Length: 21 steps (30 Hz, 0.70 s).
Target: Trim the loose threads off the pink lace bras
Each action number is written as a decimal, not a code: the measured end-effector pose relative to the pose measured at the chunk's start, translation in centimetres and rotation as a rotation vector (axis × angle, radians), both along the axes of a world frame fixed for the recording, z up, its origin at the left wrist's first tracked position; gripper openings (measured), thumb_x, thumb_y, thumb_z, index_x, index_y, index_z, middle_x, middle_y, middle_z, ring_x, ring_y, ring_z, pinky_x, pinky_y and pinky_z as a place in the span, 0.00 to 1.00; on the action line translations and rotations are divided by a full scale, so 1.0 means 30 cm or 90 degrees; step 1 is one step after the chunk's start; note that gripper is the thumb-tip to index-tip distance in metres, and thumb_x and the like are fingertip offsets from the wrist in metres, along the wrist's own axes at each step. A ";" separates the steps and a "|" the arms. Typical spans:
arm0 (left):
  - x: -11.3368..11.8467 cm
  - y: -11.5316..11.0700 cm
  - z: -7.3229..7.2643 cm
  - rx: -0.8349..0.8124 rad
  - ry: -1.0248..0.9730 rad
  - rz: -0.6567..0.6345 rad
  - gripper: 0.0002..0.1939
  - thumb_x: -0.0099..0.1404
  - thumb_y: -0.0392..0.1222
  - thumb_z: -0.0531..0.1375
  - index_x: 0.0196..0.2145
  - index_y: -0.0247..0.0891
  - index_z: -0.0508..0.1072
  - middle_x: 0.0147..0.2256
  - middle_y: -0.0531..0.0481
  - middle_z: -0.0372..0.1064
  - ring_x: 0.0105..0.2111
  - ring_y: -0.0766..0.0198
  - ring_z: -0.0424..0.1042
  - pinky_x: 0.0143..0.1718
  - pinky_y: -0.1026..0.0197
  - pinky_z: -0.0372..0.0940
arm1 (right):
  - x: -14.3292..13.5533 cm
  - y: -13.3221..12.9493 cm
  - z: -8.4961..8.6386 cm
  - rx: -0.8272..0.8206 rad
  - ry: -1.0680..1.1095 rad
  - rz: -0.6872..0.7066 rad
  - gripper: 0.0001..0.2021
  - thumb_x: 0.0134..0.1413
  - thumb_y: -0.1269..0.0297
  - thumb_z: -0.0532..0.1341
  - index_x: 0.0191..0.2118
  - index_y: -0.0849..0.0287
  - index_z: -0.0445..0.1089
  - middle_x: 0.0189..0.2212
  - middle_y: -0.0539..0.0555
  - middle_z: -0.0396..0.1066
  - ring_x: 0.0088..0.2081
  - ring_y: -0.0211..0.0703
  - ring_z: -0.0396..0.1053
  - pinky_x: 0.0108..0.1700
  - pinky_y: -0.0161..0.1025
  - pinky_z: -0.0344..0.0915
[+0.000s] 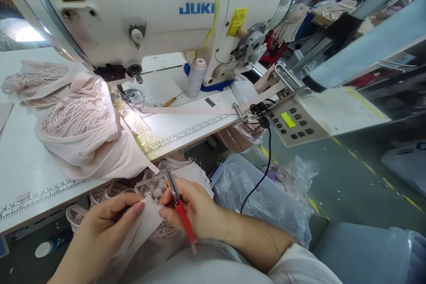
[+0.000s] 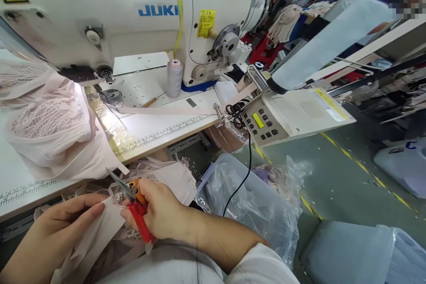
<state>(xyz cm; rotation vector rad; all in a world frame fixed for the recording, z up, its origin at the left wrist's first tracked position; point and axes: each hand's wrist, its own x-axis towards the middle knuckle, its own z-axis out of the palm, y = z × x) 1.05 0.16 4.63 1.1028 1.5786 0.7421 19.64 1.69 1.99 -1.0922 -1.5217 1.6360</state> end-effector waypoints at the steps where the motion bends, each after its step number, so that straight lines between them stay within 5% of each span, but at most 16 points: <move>1: 0.002 0.000 -0.002 -0.007 -0.003 0.007 0.08 0.52 0.49 0.64 0.26 0.43 0.78 0.26 0.56 0.76 0.30 0.63 0.72 0.34 0.72 0.63 | 0.004 0.005 0.001 -0.009 0.003 0.005 0.14 0.45 0.56 0.66 0.29 0.58 0.62 0.26 0.50 0.67 0.25 0.37 0.63 0.28 0.34 0.63; 7: 0.007 -0.001 0.001 0.000 0.004 -0.024 0.10 0.54 0.50 0.63 0.26 0.42 0.78 0.23 0.55 0.74 0.27 0.64 0.69 0.29 0.70 0.63 | 0.100 0.070 0.015 -0.013 -0.015 0.179 0.22 0.45 0.45 0.65 0.34 0.57 0.59 0.30 0.51 0.65 0.29 0.39 0.65 0.31 0.36 0.65; 10: 0.003 0.002 0.005 0.015 0.014 -0.064 0.12 0.56 0.50 0.61 0.25 0.40 0.77 0.23 0.53 0.73 0.26 0.62 0.69 0.28 0.68 0.63 | 0.151 0.103 0.032 0.105 -0.215 0.309 0.25 0.39 0.43 0.67 0.29 0.56 0.54 0.27 0.48 0.61 0.27 0.38 0.60 0.27 0.34 0.60; 14: -0.001 0.010 -0.001 0.037 0.038 -0.128 0.13 0.58 0.50 0.58 0.25 0.39 0.77 0.25 0.51 0.75 0.27 0.60 0.71 0.29 0.66 0.65 | 0.168 0.109 0.053 0.217 -0.441 0.452 0.21 0.44 0.51 0.67 0.26 0.57 0.54 0.24 0.46 0.57 0.23 0.34 0.53 0.23 0.32 0.51; 21: 0.003 0.013 -0.005 0.070 0.114 -0.127 0.15 0.58 0.49 0.56 0.24 0.38 0.75 0.22 0.51 0.74 0.25 0.61 0.70 0.26 0.65 0.63 | 0.145 0.098 0.084 0.227 -0.511 0.454 0.17 0.47 0.58 0.66 0.26 0.58 0.56 0.22 0.46 0.59 0.22 0.34 0.54 0.22 0.31 0.48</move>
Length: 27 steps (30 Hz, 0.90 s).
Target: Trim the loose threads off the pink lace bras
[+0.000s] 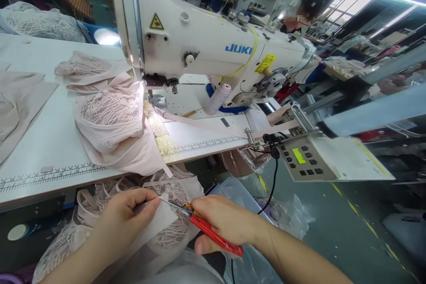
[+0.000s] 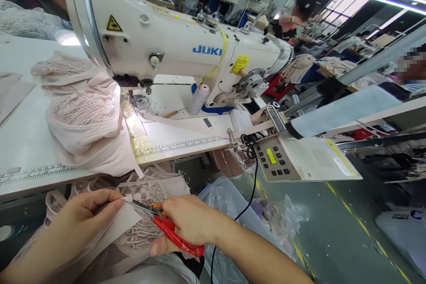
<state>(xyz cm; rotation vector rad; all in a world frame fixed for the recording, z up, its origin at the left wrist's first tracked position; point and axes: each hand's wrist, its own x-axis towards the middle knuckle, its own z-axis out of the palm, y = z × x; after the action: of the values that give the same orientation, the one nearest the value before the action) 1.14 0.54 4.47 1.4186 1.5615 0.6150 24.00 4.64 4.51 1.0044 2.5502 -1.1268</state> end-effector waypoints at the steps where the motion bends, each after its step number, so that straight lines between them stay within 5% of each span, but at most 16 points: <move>1: -0.002 -0.001 0.001 -0.002 0.002 0.003 0.15 0.58 0.49 0.56 0.23 0.38 0.75 0.22 0.51 0.73 0.24 0.61 0.70 0.26 0.65 0.63 | -0.003 0.001 0.006 -0.006 -0.014 -0.003 0.17 0.46 0.59 0.66 0.25 0.58 0.56 0.22 0.46 0.59 0.22 0.35 0.55 0.22 0.31 0.48; 15: -0.015 -0.006 -0.009 -0.057 -0.086 0.046 0.13 0.57 0.48 0.58 0.23 0.37 0.75 0.21 0.54 0.69 0.22 0.65 0.65 0.23 0.68 0.61 | -0.013 -0.002 0.028 -0.073 -0.033 -0.084 0.24 0.42 0.46 0.67 0.23 0.57 0.55 0.20 0.45 0.56 0.21 0.34 0.52 0.23 0.32 0.48; 21: -0.016 -0.001 -0.003 -0.082 -0.111 0.037 0.14 0.58 0.50 0.58 0.25 0.37 0.74 0.23 0.52 0.70 0.23 0.65 0.65 0.22 0.67 0.62 | -0.008 -0.024 -0.032 -0.110 0.023 -0.163 0.22 0.45 0.52 0.66 0.20 0.57 0.52 0.17 0.43 0.52 0.20 0.32 0.49 0.21 0.31 0.45; 27: -0.023 -0.005 0.021 -0.050 -0.082 0.033 0.16 0.59 0.51 0.56 0.25 0.38 0.76 0.23 0.51 0.74 0.25 0.61 0.70 0.26 0.65 0.64 | -0.009 -0.037 -0.073 -0.111 0.149 -0.269 0.28 0.42 0.39 0.62 0.19 0.57 0.51 0.16 0.43 0.49 0.20 0.33 0.46 0.21 0.32 0.44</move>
<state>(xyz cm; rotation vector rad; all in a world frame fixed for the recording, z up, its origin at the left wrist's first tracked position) 0.46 0.41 5.11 1.2585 1.5081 0.6556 23.73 3.55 2.31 1.4862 2.4110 -1.6294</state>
